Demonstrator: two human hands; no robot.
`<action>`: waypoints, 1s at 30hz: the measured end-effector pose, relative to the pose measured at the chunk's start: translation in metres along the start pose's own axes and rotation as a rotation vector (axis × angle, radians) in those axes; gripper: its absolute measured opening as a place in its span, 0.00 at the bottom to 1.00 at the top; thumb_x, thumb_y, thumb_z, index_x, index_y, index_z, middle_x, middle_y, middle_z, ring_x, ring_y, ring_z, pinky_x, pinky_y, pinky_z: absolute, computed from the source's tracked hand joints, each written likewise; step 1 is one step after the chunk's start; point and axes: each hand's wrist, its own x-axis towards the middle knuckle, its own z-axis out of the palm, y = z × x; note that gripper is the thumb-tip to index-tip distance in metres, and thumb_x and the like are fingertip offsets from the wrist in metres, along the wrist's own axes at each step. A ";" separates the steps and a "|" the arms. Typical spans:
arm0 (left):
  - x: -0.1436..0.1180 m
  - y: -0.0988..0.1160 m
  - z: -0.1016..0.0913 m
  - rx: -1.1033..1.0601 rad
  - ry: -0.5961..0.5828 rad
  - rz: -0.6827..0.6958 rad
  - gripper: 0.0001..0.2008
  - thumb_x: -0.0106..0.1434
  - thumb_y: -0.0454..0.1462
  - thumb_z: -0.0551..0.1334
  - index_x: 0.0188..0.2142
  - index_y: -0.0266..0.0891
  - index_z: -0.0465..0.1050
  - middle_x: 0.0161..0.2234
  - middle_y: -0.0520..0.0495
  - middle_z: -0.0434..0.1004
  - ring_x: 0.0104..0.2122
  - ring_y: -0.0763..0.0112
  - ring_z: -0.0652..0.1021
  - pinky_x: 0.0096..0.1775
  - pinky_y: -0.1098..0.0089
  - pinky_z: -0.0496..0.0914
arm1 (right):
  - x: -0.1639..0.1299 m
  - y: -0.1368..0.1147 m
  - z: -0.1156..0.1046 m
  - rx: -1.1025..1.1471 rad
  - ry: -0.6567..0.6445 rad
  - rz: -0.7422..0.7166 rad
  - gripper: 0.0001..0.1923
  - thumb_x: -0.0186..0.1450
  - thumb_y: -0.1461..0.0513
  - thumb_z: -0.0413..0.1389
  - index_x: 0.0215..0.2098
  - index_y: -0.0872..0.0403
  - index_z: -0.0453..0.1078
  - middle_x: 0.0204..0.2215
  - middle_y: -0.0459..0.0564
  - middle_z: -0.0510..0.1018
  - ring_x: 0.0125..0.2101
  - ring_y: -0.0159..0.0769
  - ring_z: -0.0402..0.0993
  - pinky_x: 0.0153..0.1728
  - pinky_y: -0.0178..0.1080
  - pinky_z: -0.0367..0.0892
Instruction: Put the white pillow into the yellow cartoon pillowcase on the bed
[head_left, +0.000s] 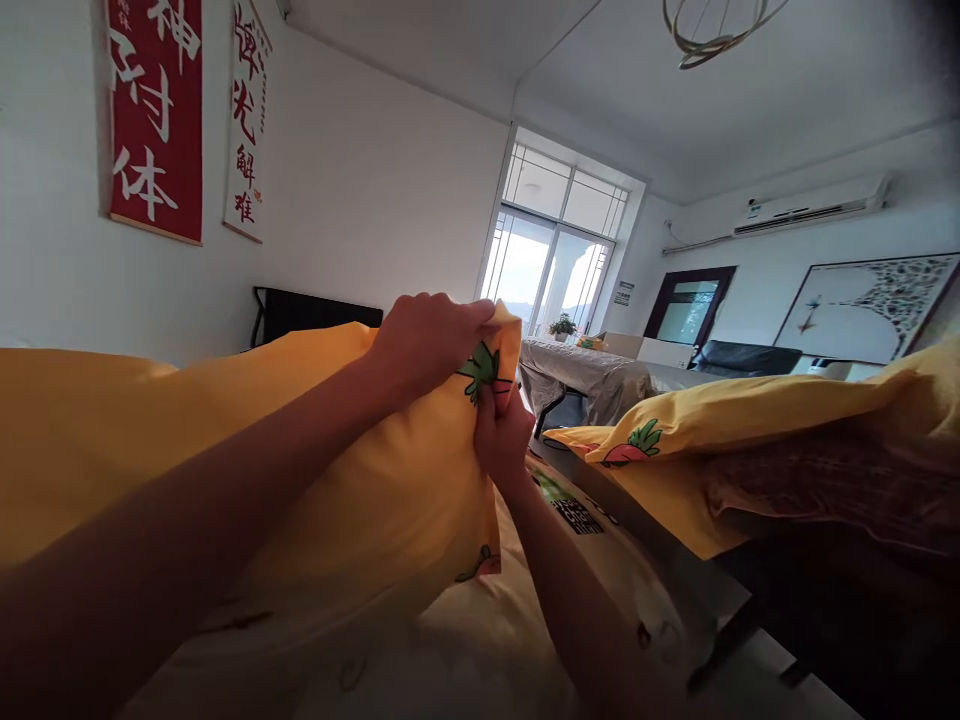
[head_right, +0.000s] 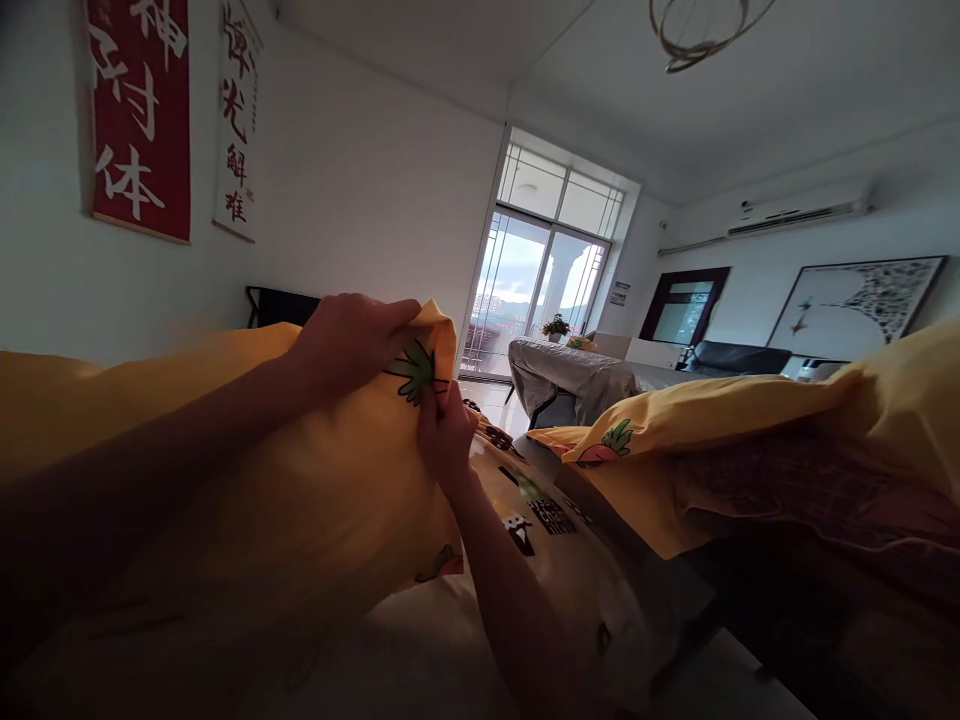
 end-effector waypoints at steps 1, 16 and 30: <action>0.001 -0.002 0.000 -0.039 0.011 -0.022 0.15 0.65 0.46 0.49 0.33 0.42 0.70 0.23 0.47 0.70 0.25 0.64 0.71 0.27 0.68 0.56 | -0.003 0.003 0.000 0.032 -0.005 0.049 0.14 0.62 0.52 0.50 0.24 0.50 0.56 0.16 0.40 0.60 0.20 0.31 0.55 0.23 0.34 0.53; 0.006 -0.011 0.004 -0.508 0.078 -0.117 0.23 0.59 0.48 0.59 0.16 0.37 0.56 0.16 0.54 0.55 0.22 0.76 0.58 0.28 0.69 0.52 | -0.117 0.060 -0.010 0.150 -0.021 0.323 0.20 0.62 0.47 0.51 0.24 0.51 0.53 0.18 0.37 0.55 0.21 0.27 0.51 0.20 0.31 0.50; -0.005 -0.066 0.026 -0.164 0.017 -0.064 0.31 0.63 0.54 0.50 0.60 0.41 0.58 0.48 0.43 0.74 0.44 0.63 0.73 0.47 0.64 0.61 | -0.161 0.102 0.005 0.033 0.012 0.503 0.23 0.67 0.45 0.42 0.23 0.52 0.54 0.19 0.39 0.58 0.23 0.29 0.53 0.24 0.34 0.51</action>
